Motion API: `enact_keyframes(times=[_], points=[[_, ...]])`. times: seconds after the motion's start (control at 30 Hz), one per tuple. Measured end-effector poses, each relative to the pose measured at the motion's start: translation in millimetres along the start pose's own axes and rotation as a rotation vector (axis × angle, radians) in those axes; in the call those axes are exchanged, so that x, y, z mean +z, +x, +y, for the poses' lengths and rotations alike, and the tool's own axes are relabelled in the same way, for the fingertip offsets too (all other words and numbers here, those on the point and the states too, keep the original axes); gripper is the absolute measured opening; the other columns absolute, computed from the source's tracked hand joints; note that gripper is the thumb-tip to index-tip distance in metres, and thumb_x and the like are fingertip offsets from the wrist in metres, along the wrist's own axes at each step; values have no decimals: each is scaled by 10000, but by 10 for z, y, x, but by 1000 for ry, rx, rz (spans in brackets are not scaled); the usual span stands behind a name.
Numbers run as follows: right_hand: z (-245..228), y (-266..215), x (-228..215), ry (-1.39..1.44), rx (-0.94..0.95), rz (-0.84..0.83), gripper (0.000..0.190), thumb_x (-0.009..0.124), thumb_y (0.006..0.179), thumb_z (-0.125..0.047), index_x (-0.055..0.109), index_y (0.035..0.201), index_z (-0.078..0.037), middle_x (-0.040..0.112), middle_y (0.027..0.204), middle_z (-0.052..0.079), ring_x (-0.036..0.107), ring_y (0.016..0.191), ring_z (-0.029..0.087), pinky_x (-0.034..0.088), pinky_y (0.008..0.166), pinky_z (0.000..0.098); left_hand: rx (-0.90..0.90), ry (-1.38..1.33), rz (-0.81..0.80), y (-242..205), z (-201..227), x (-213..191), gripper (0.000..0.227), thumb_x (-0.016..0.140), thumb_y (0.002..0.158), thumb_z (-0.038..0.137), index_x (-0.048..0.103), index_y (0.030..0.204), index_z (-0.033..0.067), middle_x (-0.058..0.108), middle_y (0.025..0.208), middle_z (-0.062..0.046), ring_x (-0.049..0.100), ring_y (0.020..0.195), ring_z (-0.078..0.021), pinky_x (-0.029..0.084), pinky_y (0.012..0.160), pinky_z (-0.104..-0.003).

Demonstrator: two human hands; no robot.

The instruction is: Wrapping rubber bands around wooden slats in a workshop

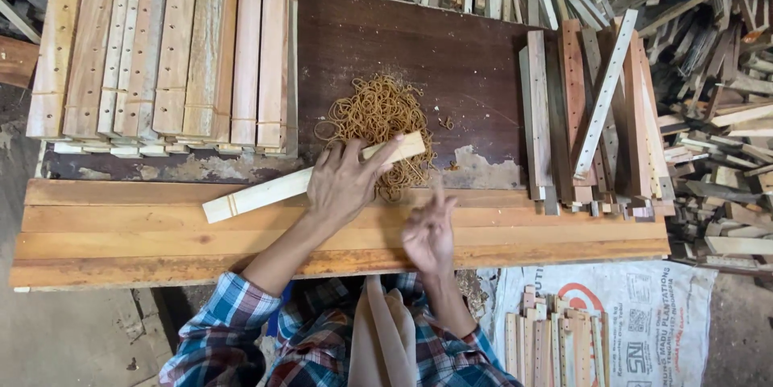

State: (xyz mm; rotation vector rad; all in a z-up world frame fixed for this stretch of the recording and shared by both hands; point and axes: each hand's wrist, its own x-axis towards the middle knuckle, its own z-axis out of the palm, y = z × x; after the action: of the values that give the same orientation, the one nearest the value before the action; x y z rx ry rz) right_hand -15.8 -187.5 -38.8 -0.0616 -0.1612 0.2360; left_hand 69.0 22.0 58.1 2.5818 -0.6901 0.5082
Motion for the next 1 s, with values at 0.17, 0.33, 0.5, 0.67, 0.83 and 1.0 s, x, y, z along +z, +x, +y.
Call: enact_keyframes(times=[0.17,0.33,0.5,0.67,0.83,1.0], points=[[-234,366,110,-90,-77,455,571,598,988,-348,483,1476,-74,580,1364,219,740,990,276,663,818,305,78,29,48,-138,-22,125,460,450,1030,443,470,1488,404,610,1011,-61,677,815,-266,543,660,-378],[-491,690,227,-850,-33,562,448,741,894,-146,632,1292,28,735,1127,223,761,915,288,671,783,347,76,-4,19,-159,-35,92,468,512,985,456,525,1449,399,611,1025,-44,682,830,-250,537,678,-369],[-539,882,760,-1421,323,316,259,814,800,-33,749,1030,68,752,909,255,719,670,248,655,594,308,136,-119,-172,-340,-87,325,362,635,941,407,632,1266,248,652,991,-67,701,940,-285,539,739,-375],[-582,795,644,-1444,474,204,167,780,823,-50,765,952,56,699,712,99,626,591,136,549,541,229,176,-175,-257,-365,34,111,343,678,904,355,625,1203,196,660,1020,-71,683,1024,-319,519,808,-406],[-607,621,759,-1422,643,-37,105,765,813,-92,729,860,-5,647,687,-29,575,622,62,439,554,175,212,-247,-444,-261,244,-332,326,728,854,338,635,1141,214,671,999,-42,674,1015,-294,508,871,-423],[-465,604,1239,-1484,699,-16,402,891,697,-29,777,1080,13,778,853,81,684,734,125,535,664,252,408,-98,-453,62,394,-1016,194,809,764,168,795,956,146,746,956,-88,661,1018,-293,430,949,-454]])
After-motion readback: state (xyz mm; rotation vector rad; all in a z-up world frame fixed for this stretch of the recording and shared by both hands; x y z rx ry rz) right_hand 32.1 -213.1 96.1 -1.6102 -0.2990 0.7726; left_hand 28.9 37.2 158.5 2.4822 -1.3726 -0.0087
